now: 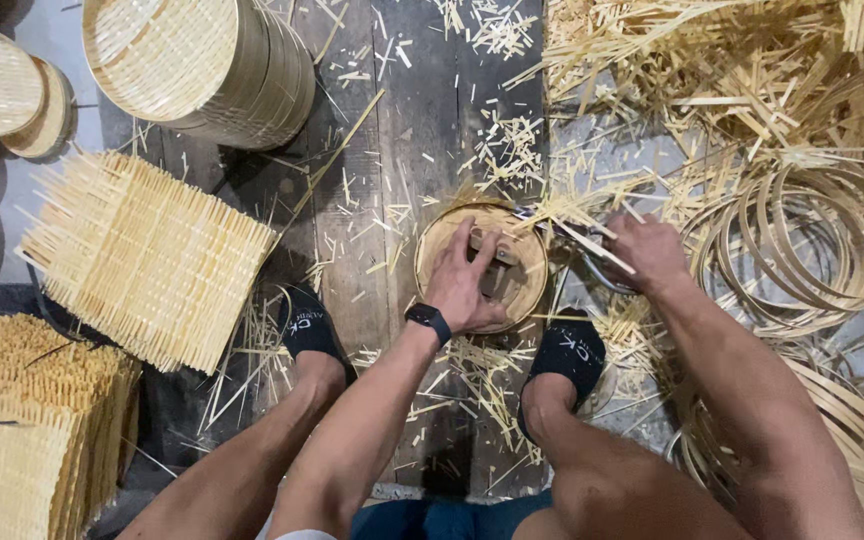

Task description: The person sits on the floor assembling bamboo steamer trays. They trim protruding bamboo strips from a woven mat with scissors, press the woven mat into a round bamboo rim, tap and seat the mat with a wooden block, and set finished trays aside with stacks of completed pieces nearby.

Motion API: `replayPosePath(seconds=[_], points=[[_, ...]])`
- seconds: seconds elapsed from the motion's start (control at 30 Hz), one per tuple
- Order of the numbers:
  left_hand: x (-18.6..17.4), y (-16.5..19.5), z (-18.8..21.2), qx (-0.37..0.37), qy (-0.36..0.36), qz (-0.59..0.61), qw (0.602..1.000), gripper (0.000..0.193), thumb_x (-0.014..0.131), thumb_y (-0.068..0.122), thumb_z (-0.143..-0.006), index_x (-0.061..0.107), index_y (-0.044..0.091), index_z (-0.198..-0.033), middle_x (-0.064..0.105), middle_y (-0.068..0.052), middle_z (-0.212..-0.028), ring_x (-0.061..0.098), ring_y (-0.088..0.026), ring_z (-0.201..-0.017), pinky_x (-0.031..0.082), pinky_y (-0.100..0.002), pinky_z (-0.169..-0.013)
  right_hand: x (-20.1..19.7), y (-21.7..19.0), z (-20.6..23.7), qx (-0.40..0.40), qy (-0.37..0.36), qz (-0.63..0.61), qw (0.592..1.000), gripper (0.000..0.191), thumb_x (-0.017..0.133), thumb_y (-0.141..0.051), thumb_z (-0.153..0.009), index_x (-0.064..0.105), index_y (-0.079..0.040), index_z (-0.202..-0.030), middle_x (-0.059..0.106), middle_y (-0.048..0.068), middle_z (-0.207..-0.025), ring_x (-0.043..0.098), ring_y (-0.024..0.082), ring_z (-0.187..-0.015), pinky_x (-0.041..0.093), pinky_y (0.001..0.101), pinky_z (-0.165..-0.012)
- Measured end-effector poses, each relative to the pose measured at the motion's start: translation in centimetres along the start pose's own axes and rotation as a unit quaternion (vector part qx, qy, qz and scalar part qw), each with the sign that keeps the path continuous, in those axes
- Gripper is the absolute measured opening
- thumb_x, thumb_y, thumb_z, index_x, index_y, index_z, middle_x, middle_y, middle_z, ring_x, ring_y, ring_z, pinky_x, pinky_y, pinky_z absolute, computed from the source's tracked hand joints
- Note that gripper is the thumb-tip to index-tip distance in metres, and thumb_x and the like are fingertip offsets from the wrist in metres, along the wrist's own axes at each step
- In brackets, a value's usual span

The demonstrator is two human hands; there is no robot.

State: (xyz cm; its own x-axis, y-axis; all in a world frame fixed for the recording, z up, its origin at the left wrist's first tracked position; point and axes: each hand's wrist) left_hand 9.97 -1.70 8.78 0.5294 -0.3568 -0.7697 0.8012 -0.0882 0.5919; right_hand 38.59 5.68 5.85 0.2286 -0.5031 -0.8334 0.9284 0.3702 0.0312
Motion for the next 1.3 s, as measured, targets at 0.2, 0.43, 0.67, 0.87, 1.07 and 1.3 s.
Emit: replayPosePath(seconds=[0.2, 0.43, 0.67, 0.87, 1.07, 1.3], points=[[-1.2, -1.1, -0.5, 0.063, -0.039, -0.005, 0.997, 0.125, 0.092, 0.038, -0.048, 0.034, 0.022, -0.158, 0.02, -0.023, -0.165, 0.039, -0.05, -0.143, 0.037, -0.055, -0.116, 0.8, 0.0, -1.5, 0.023, -0.042, 0.017, 0.999, 0.05, 0.064, -0.045, -0.09, 0.059, -0.004, -0.119, 0.07, 0.014, -0.099, 0.068, 0.024, -0.091, 0.057, 0.0391, -0.085], [1.1, 1.9, -0.3, -0.156, 0.093, -0.001, 0.983, 0.11, 0.08, 0.062, -0.062, 0.039, 0.015, -0.153, 0.041, -0.023, -0.151, 0.039, -0.046, -0.141, 0.019, -0.069, -0.111, 0.8, 0.1, -1.3, -0.014, 0.017, -0.007, 1.0, 0.049, 0.066, -0.042, -0.081, 0.06, -0.006, -0.113, 0.069, 0.013, -0.101, 0.068, 0.026, -0.096, 0.06, 0.0408, -0.082], [2.0, 2.2, -0.5, -0.106, 0.073, -0.034, 0.991, 0.099, 0.077, 0.053, -0.066, 0.046, 0.008, -0.148, 0.06, -0.016, -0.141, 0.048, -0.04, -0.133, 0.024, -0.064, -0.112, 0.4, -0.3, -1.1, 0.019, -0.015, -0.036, 0.999, 0.059, 0.065, -0.056, -0.088, 0.06, -0.002, -0.111, 0.069, 0.018, -0.099, 0.071, 0.03, -0.088, 0.06, 0.0417, -0.077], [0.5, 1.0, -0.1, -0.022, 0.022, -0.041, 0.999, 0.094, 0.079, 0.049, -0.061, 0.053, 0.014, -0.144, 0.064, -0.01, -0.137, 0.05, -0.035, -0.131, 0.025, -0.065, -0.112, 1.2, 1.2, -1.1, 0.046, 0.036, -0.091, 0.994, 0.039, 0.055, -0.043, -0.102, 0.066, -0.005, -0.105, 0.069, 0.014, -0.096, 0.069, 0.03, -0.091, 0.057, 0.0472, -0.079], [-0.6, -0.1, -0.2, 0.084, -0.072, -0.073, 0.991, 0.09, 0.083, 0.045, -0.058, 0.056, 0.018, -0.14, 0.064, -0.007, -0.134, 0.05, -0.033, -0.135, 0.028, -0.059, -0.115, 1.1, 0.2, -1.5, -0.034, 0.055, 0.057, 0.996, 0.048, 0.063, -0.049, -0.082, 0.063, -0.006, -0.104, 0.059, 0.009, -0.081, 0.058, 0.02, -0.074, 0.054, 0.0361, -0.074], [-1.2, -1.4, 0.3, 0.132, -0.08, -0.091, 0.984, 0.086, 0.084, 0.032, -0.053, 0.06, 0.017, -0.134, 0.066, -0.004, -0.135, 0.049, -0.03, -0.135, 0.026, -0.063, -0.108, 0.8, 0.7, -1.3, 0.004, 0.004, -0.047, 0.999, 0.044, 0.051, -0.048, -0.105, 0.066, -0.007, -0.115, 0.063, 0.009, -0.084, 0.064, 0.02, -0.072, 0.057, 0.0381, -0.068]])
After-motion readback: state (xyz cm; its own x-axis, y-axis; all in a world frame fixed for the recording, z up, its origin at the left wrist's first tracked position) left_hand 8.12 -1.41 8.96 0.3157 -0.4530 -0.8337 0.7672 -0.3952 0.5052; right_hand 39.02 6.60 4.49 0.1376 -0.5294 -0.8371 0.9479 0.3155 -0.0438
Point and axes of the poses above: each hand's wrist, its own z-axis away from the middle knuckle, its own x-axis out of the palm, y = z × x
